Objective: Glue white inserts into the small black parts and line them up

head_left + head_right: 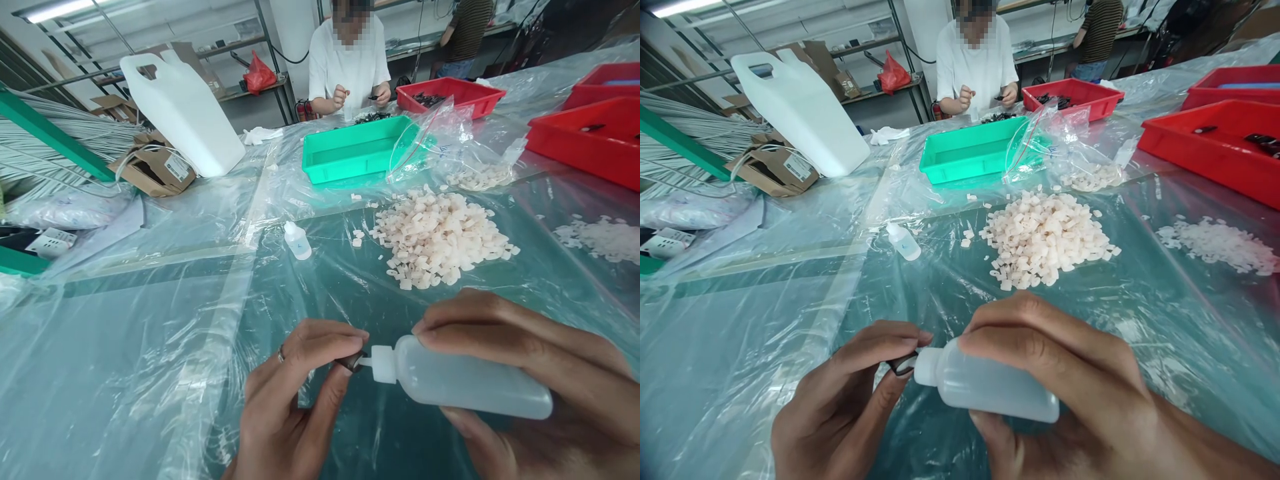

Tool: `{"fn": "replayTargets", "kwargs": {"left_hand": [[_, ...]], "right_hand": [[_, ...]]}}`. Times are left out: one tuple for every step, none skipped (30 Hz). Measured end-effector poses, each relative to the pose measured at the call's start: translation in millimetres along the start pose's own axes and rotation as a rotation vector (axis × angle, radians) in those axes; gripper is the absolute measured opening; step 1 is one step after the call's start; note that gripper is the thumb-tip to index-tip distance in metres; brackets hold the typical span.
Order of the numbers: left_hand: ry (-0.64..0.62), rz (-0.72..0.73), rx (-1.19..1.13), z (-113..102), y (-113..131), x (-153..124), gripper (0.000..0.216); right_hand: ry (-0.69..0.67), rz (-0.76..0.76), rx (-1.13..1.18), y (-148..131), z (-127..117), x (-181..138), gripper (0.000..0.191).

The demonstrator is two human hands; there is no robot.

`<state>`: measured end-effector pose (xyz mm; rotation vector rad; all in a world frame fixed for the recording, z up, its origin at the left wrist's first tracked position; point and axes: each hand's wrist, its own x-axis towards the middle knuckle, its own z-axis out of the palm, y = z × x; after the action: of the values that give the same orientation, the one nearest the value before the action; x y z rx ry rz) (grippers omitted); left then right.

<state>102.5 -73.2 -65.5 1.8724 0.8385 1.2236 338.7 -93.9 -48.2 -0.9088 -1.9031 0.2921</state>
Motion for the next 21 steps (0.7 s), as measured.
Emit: {"fn": "replayTargets", "kwargs": {"left_hand": [[-0.004,0.000,-0.004,-0.2,0.1,0.0,0.050],[-0.007,-0.002,-0.006,-0.4,0.3,-0.2,0.050],[-0.006,-0.005,-0.008,-0.6,0.6,-0.5,0.051],[-0.005,-0.009,-0.010,-0.8,1.0,-1.0,0.051],[-0.004,-0.014,-0.012,-0.9,1.3,-1.5,0.051],[-0.004,-0.019,-0.012,-1.1,1.5,-1.9,0.050],[-0.004,-0.020,-0.011,-1.2,1.7,-2.3,0.050],[-0.005,-0.025,-0.008,-1.3,1.7,-2.5,0.049],[-0.006,-0.030,-0.001,-1.3,1.6,-2.6,0.048],[-0.006,-0.031,0.007,-1.3,1.5,-2.5,0.048],[-0.006,-0.030,0.014,-1.2,1.3,-2.3,0.048],[-0.008,-0.027,0.018,-1.0,1.2,-1.8,0.048],[-0.009,-0.021,0.021,-0.7,1.1,-1.3,0.048],[-0.010,-0.015,0.020,-0.4,1.1,-0.7,0.049],[-0.011,-0.009,0.017,0.0,1.2,-0.1,0.050],[-0.012,-0.007,0.013,0.3,1.2,0.3,0.050],[-0.014,-0.008,0.007,0.6,1.3,0.5,0.051],[-0.014,-0.008,0.004,0.7,1.3,0.4,0.051],[-0.015,-0.014,0.001,0.8,1.4,0.1,0.052],[-0.017,-0.018,0.000,0.8,1.5,-0.3,0.051],[-0.012,-0.020,-0.001,0.7,1.5,-0.9,0.051]], "right_hand": [[0.000,0.005,-0.002,0.0,-0.2,0.9,0.041],[-0.001,0.003,-0.005,0.1,-0.3,1.8,0.041],[-0.008,-0.003,-0.011,0.4,-0.5,2.3,0.040],[-0.013,-0.016,-0.019,0.7,-0.8,2.5,0.038],[-0.023,-0.026,-0.028,1.0,-1.2,2.2,0.037],[-0.027,-0.043,-0.041,1.2,-1.6,1.3,0.037],[-0.028,-0.060,-0.059,1.3,-2.1,0.1,0.038],[-0.023,-0.071,-0.079,1.3,-2.6,-1.3,0.040],[-0.017,-0.076,-0.099,1.1,-3.0,-2.7,0.042],[-0.009,-0.088,-0.116,1.0,-3.5,-4.0,0.043],[-0.006,-0.096,-0.133,0.8,-4.0,-5.0,0.044],[0.004,-0.108,-0.144,0.8,-4.4,-5.6,0.043],[0.006,-0.108,-0.152,0.8,-4.8,-5.9,0.041],[0.010,-0.110,-0.162,0.8,-5.1,-5.9,0.041],[0.016,-0.113,-0.170,0.9,-5.4,-5.7,0.041],[0.020,-0.108,-0.174,1.0,-5.5,-5.5,0.041],[0.027,-0.106,-0.173,1.0,-5.5,-5.4,0.041],[0.031,-0.111,-0.167,1.1,-5.4,-5.4,0.041],[0.027,-0.114,-0.155,1.0,-5.1,-5.4,0.042],[0.026,-0.117,-0.143,0.9,-4.8,-5.3,0.043],[0.020,-0.114,-0.134,0.8,-4.3,-5.1,0.044]]}}
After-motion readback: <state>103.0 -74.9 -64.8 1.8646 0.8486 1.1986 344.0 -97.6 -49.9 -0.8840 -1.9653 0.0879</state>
